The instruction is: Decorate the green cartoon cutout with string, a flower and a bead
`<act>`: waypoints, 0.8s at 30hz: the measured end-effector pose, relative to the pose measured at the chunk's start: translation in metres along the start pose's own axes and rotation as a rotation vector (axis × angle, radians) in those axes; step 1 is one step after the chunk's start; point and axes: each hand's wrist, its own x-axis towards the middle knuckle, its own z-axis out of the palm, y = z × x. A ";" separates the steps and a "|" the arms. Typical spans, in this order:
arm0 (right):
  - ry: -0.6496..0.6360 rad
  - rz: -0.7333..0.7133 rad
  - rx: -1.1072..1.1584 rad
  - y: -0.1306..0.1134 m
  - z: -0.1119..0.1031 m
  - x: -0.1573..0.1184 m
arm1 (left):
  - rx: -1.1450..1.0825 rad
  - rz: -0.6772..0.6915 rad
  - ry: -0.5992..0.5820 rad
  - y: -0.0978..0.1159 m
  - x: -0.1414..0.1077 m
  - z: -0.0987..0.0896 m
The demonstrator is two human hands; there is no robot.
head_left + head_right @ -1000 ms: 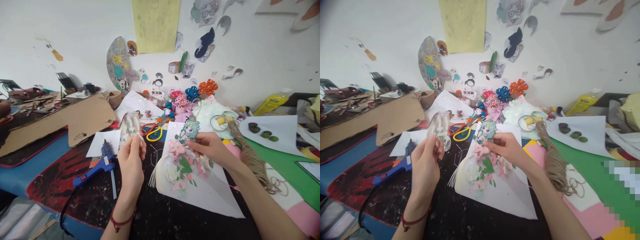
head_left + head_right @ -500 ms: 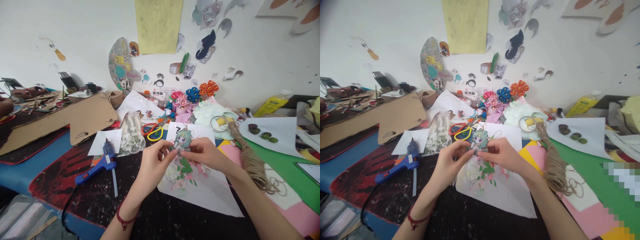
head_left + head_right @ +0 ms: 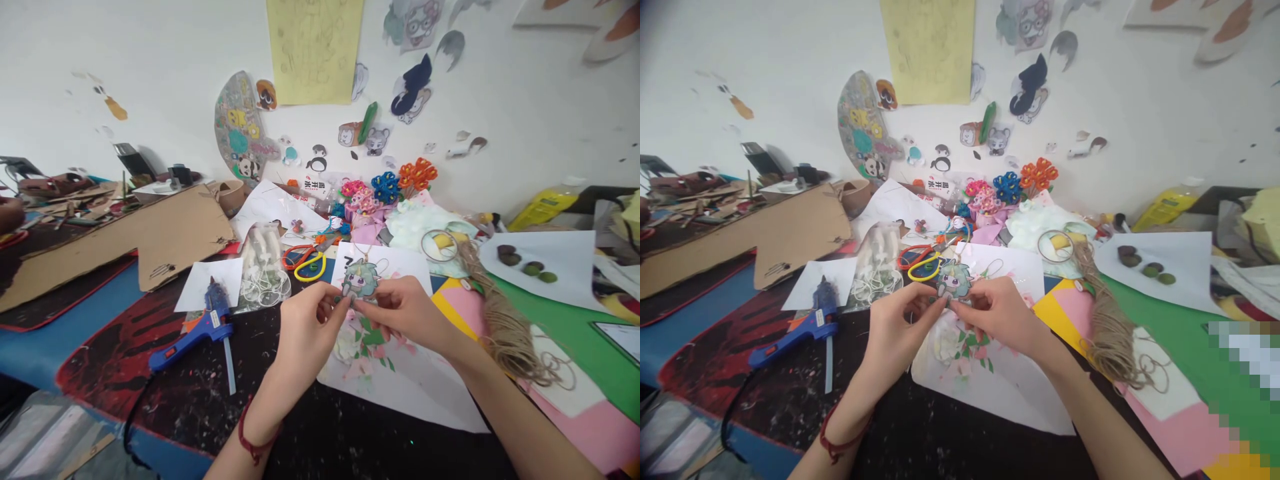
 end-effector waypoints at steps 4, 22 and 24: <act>-0.009 -0.022 0.021 -0.001 -0.002 0.002 | 0.039 0.020 0.068 -0.005 0.002 0.002; 0.203 -0.149 0.143 0.009 -0.013 0.007 | -0.246 -0.162 -0.277 -0.005 0.004 -0.001; 0.203 -0.161 0.120 0.009 -0.014 0.007 | -0.249 -0.162 -0.297 -0.004 0.004 0.000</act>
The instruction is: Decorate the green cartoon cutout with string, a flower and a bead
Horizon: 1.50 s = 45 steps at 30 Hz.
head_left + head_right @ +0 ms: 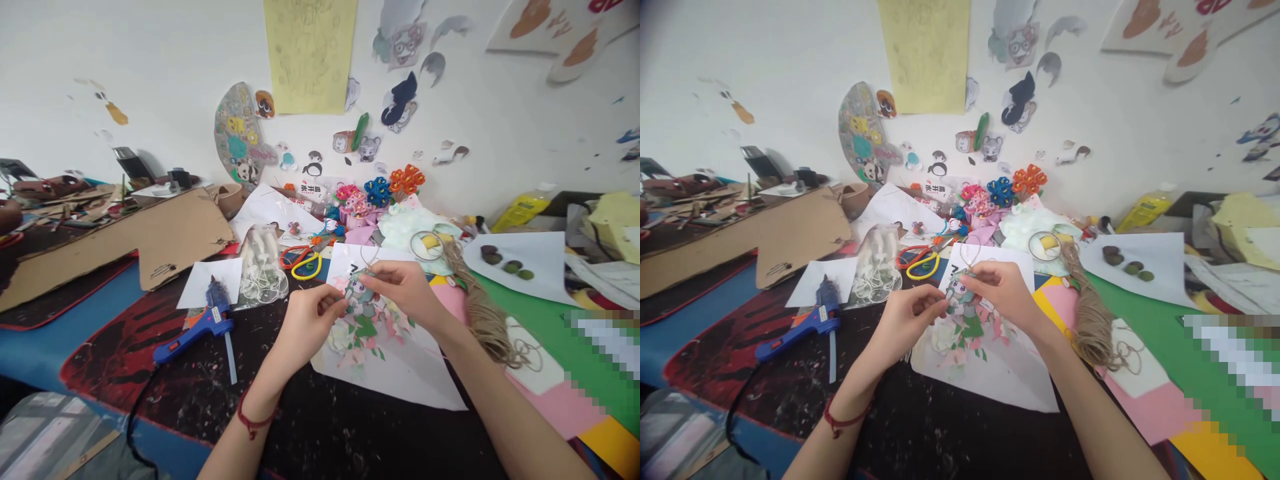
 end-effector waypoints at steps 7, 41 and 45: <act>0.031 -0.013 -0.055 -0.001 -0.004 0.001 | -0.024 -0.026 -0.015 -0.005 0.001 0.000; 0.758 -0.188 0.111 0.016 -0.054 0.021 | 0.387 -0.059 0.320 -0.010 0.002 -0.007; 0.888 -0.257 0.211 0.010 -0.066 0.020 | 0.443 -0.028 0.243 -0.008 0.002 -0.005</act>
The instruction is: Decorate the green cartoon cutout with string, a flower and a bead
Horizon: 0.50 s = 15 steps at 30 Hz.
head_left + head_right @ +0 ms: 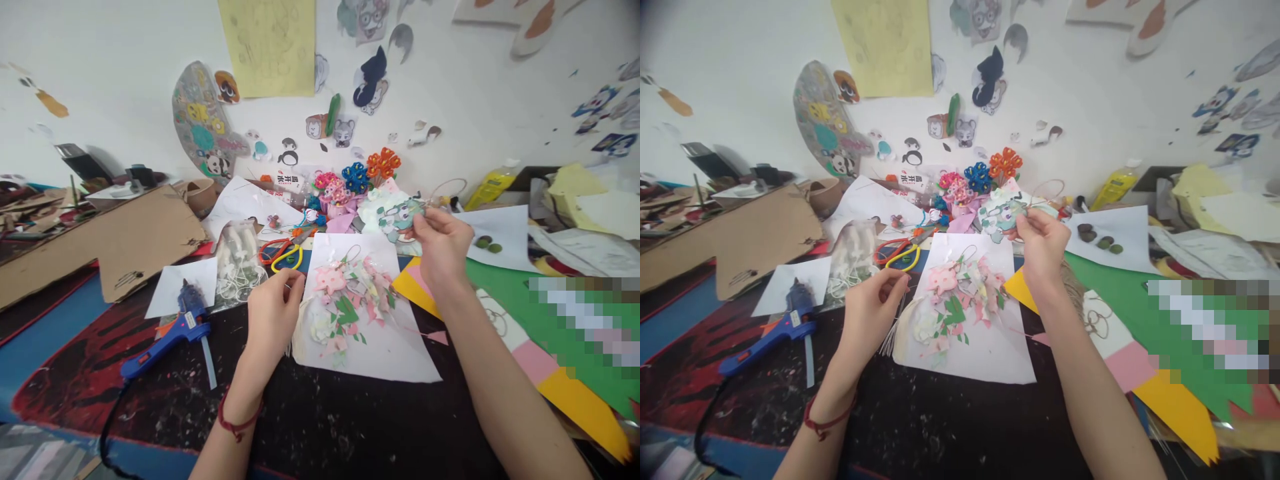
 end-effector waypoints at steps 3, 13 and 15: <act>0.092 -0.022 0.056 -0.006 -0.009 0.011 | 0.058 0.051 -0.008 0.001 -0.002 0.001; 0.157 0.136 0.133 -0.003 -0.023 0.027 | 0.213 0.401 -0.110 0.010 0.006 0.001; 0.136 0.162 0.136 -0.003 -0.021 0.024 | 0.360 0.564 -0.273 0.016 0.008 0.004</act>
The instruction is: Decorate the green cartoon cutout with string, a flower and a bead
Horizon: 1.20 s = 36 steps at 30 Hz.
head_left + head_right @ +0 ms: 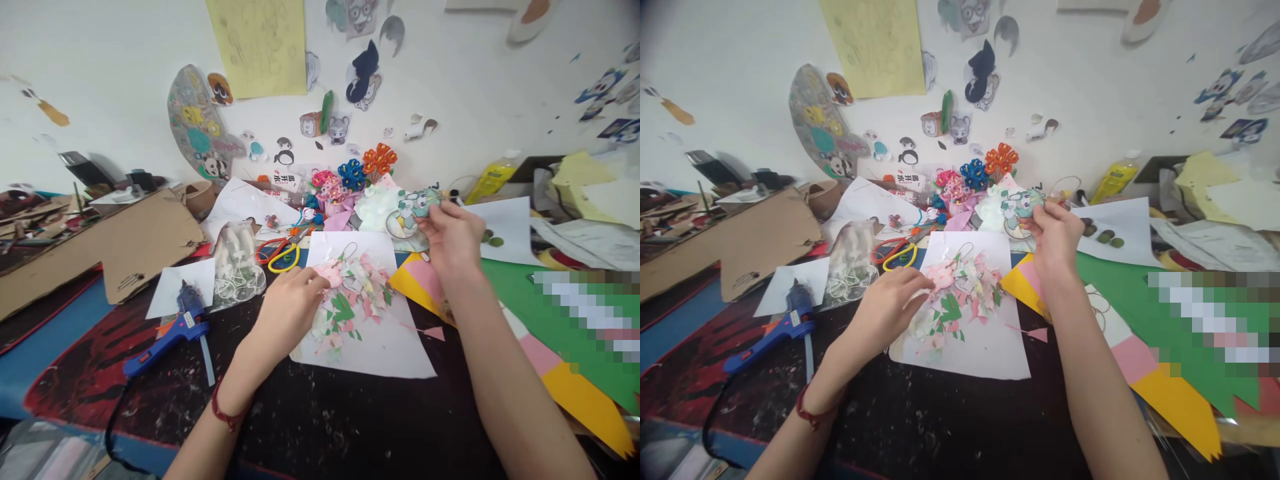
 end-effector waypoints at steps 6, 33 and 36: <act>0.019 -0.052 0.031 -0.005 0.002 -0.001 | 0.220 0.220 -0.198 0.009 0.019 0.013; 0.277 -0.237 0.175 -0.044 -0.043 0.037 | -0.299 -0.147 0.256 -0.022 0.046 0.003; 0.212 -0.264 0.134 -0.038 -0.033 0.030 | -0.480 -0.319 0.338 -0.029 0.044 0.006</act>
